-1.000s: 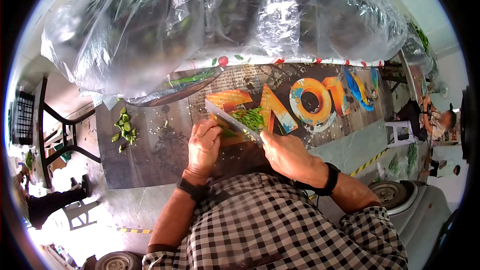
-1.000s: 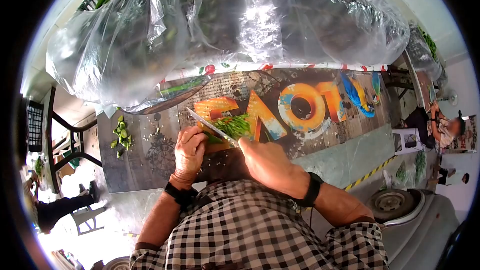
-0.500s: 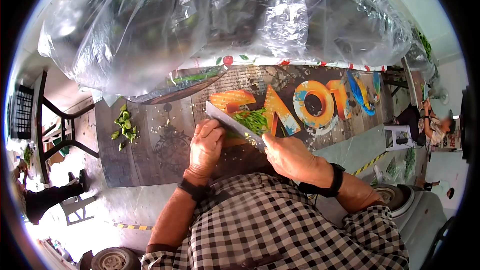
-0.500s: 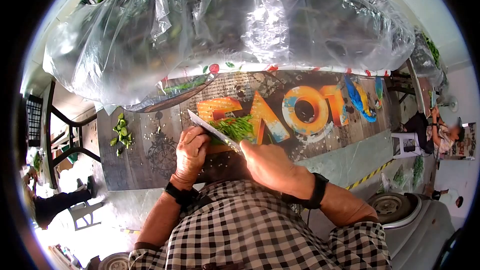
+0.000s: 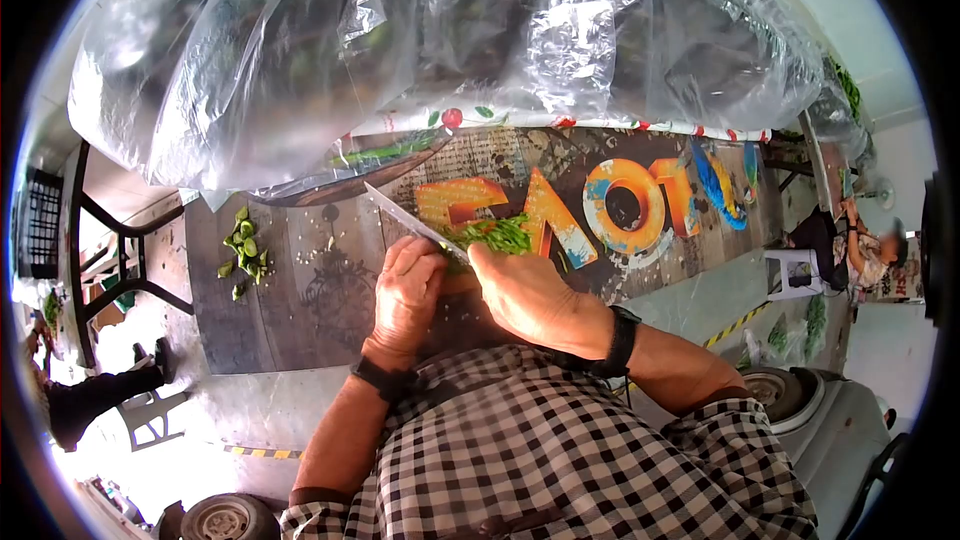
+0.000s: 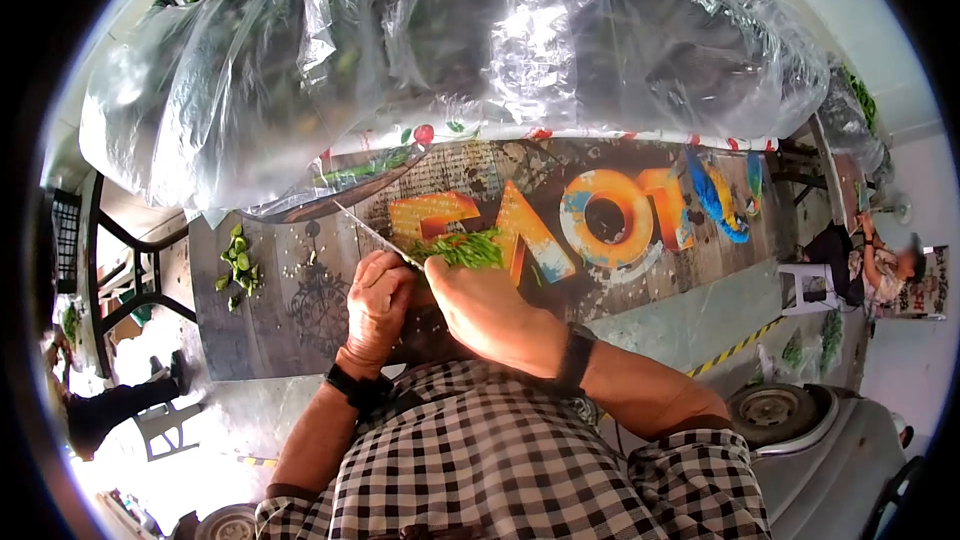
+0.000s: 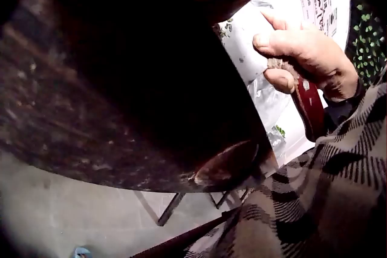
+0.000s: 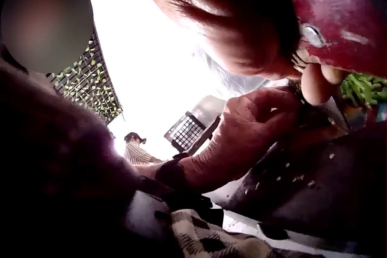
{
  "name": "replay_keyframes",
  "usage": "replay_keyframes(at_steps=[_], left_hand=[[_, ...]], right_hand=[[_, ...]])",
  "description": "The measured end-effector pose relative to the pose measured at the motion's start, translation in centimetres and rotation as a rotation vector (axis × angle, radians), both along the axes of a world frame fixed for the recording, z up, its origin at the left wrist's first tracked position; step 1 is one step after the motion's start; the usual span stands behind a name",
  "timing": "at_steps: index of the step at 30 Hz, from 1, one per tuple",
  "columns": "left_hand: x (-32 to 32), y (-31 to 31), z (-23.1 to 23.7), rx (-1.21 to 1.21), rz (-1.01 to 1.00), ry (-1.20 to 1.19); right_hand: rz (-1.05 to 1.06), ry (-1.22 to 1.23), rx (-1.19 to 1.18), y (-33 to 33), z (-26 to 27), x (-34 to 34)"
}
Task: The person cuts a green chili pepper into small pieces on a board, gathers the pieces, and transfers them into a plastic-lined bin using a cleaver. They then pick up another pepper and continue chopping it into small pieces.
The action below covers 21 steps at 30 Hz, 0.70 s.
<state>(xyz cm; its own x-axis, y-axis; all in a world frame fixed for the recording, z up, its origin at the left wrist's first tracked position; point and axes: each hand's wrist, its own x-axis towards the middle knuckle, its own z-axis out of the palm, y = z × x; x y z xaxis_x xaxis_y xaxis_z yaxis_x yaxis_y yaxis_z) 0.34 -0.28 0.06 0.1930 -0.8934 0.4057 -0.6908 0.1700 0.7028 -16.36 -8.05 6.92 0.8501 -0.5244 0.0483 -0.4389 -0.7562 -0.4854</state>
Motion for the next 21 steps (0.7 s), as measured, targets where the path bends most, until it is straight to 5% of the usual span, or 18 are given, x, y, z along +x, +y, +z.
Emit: replay_keyframes(at_steps=[21], left_hand=[[0.4,0.3,0.3,-0.004,-0.033,-0.048]], right_hand=[[-0.082,0.162,0.169,1.1,2.0,-4.7]])
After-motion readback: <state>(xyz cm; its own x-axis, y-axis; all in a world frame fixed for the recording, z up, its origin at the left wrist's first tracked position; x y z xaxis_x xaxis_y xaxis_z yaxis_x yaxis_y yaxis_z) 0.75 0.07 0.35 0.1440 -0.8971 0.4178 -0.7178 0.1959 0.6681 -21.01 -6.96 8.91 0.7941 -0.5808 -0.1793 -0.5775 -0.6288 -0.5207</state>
